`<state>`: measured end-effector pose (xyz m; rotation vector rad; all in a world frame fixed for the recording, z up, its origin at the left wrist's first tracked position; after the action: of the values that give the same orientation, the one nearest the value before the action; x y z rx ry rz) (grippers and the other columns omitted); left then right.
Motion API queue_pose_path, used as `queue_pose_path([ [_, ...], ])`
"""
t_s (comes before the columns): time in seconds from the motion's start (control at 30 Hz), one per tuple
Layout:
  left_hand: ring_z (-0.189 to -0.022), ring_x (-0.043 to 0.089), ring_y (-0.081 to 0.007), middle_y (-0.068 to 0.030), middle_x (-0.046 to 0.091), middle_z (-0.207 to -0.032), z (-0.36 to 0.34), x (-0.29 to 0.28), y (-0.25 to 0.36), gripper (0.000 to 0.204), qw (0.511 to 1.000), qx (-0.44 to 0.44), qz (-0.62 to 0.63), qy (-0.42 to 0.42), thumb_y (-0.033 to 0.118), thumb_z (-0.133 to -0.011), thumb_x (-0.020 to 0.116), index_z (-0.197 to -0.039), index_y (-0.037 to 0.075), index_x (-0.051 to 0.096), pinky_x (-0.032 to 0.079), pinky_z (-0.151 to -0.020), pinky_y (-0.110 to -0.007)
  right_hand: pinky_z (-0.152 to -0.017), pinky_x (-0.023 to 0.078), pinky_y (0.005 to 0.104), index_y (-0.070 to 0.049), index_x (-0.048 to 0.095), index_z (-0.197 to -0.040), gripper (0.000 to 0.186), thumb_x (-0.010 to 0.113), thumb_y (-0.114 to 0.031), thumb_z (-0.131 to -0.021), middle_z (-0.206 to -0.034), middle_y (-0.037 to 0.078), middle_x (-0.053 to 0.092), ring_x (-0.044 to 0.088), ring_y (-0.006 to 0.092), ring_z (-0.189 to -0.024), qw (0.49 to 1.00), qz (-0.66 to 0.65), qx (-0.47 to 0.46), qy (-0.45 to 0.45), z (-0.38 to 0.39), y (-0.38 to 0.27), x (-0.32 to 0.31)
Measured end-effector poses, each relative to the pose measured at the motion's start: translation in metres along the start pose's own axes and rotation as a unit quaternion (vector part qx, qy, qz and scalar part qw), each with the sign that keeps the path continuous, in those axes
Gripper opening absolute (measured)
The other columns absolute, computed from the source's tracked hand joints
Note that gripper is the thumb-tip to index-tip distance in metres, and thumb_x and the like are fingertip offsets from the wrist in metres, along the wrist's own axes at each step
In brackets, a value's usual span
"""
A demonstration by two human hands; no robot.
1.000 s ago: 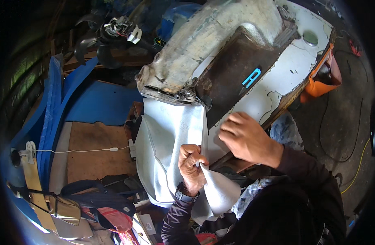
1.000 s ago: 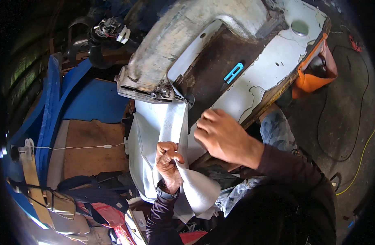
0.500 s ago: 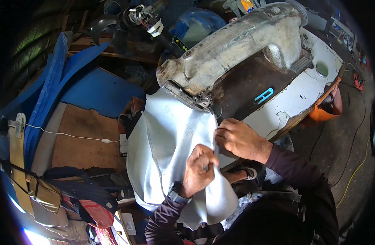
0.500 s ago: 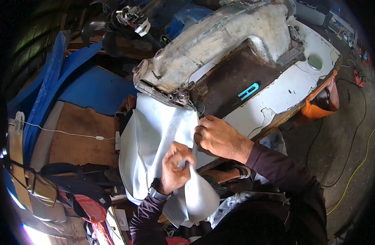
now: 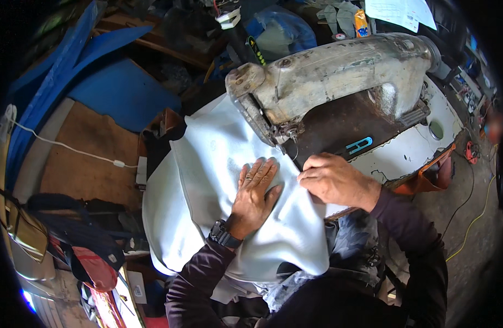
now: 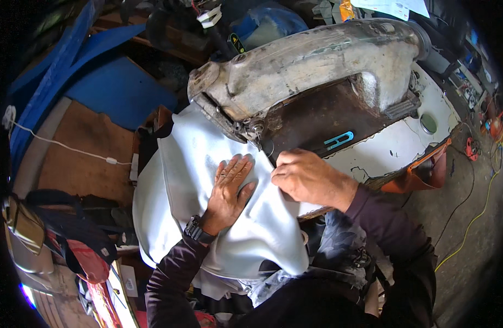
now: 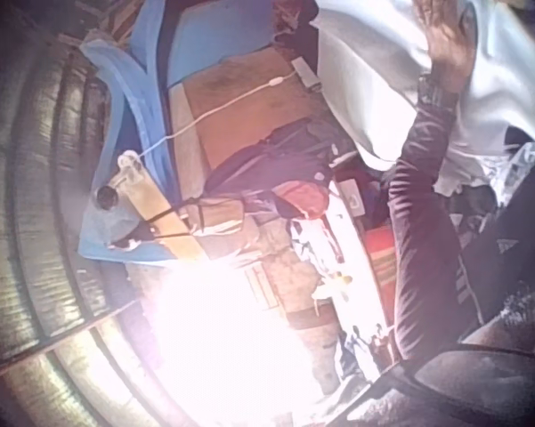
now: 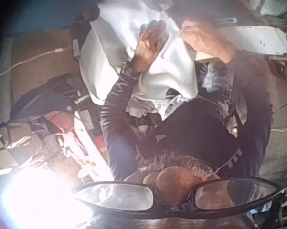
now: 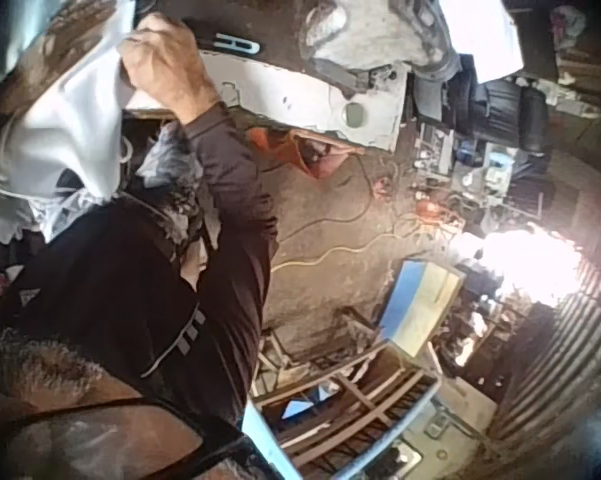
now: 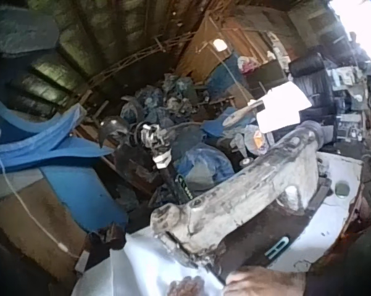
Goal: Sewing pieces of white vinyl material together using an industrial sewing machine for upholstery purposes.
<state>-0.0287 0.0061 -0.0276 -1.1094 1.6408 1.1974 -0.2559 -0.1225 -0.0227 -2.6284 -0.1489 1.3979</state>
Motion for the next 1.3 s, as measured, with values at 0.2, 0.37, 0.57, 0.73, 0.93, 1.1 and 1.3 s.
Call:
queue_pose_path([
  [0.2,-0.153,0.041,-0.0403,-0.0169,0.053,-0.159,0.005,0.014,0.026,0.046,0.997,-0.059,-0.036,0.040,0.029,-0.105,0.062,-0.147,0.010,0.063,0.023,-0.127,-0.060,-0.090,0.058,0.0374,-0.004,0.075,-0.093,0.011,0.073,-0.004,-0.082,-0.102,0.005,0.079,0.069,0.0243,-0.104,0.998,-0.063,0.005,-0.030,0.001,0.021,-0.013],
  [0.37,-0.151,0.043,-0.0385,-0.0147,0.056,-0.156,0.004,0.010,0.028,0.040,0.997,-0.065,-0.015,0.048,0.029,-0.104,0.064,-0.139,0.009,0.069,0.025,-0.126,-0.060,-0.090,0.059,0.0373,-0.004,0.076,-0.096,0.013,0.073,-0.004,-0.084,-0.105,0.004,0.080,0.069,0.0241,-0.103,0.998,-0.065,0.009,-0.018,0.008,0.022,-0.008],
  [0.57,-0.151,0.045,-0.0357,-0.0139,0.059,-0.154,0.002,0.006,0.025,0.042,0.999,-0.014,-0.014,0.039,0.029,-0.103,0.065,-0.137,0.003,0.069,0.024,-0.127,-0.060,-0.089,0.059,0.0367,-0.004,0.078,-0.099,0.014,0.073,-0.004,-0.086,-0.110,0.003,0.079,0.068,0.0228,-0.104,0.998,-0.055,0.017,-0.021,0.009,0.017,-0.012],
  [0.73,-0.150,0.048,-0.0336,-0.0143,0.061,-0.152,0.001,0.003,0.019,0.045,1.000,-0.020,0.019,0.013,0.029,-0.103,0.065,-0.139,0.002,0.068,0.022,-0.128,-0.060,-0.089,0.059,0.0361,-0.004,0.078,-0.099,0.014,0.073,-0.005,-0.086,-0.110,0.003,0.079,0.068,0.0224,-0.104,0.998,-0.052,0.019,-0.021,0.009,0.017,-0.012],
  [0.93,-0.152,0.046,-0.0327,-0.0141,0.061,-0.153,-0.001,0.002,0.013,0.046,0.999,-0.019,0.033,0.008,0.031,-0.103,0.065,-0.140,0.003,0.068,0.021,-0.129,-0.059,-0.090,0.059,0.0355,-0.004,0.079,-0.099,0.014,0.074,-0.006,-0.086,-0.111,0.004,0.080,0.068,0.0220,-0.106,0.998,-0.052,0.032,-0.012,0.010,0.017,-0.008],
  [1.1,-0.153,0.044,-0.0324,-0.0144,0.059,-0.155,-0.006,-0.002,-0.003,0.048,0.998,-0.001,0.054,-0.016,0.036,-0.104,0.064,-0.140,0.005,0.068,0.019,-0.131,-0.058,-0.090,0.059,0.0354,-0.004,0.079,-0.100,0.015,0.074,-0.006,-0.086,-0.113,0.005,0.080,0.068,0.0217,-0.107,0.998,-0.051,0.033,-0.005,0.010,0.016,-0.004],
  [1.3,-0.154,0.043,-0.0324,-0.0137,0.059,-0.155,-0.015,-0.010,-0.028,0.048,0.993,0.051,0.098,-0.045,0.040,-0.103,0.064,-0.139,0.009,0.071,0.018,-0.132,-0.057,-0.089,0.060,0.0368,-0.003,0.079,-0.098,0.016,0.076,-0.002,-0.083,-0.113,0.005,0.079,0.069,0.0227,-0.105,0.999,-0.035,0.028,0.003,0.005,0.012,0.000],
])
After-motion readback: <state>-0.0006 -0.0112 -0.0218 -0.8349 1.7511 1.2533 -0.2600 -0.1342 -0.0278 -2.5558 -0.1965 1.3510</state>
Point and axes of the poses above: each hand's wrist, its own z-axis away from the middle knuckle, its own x-axis out of the palm, y = z × x, the point moved 1 cm from there along -z, towards the middle knuckle
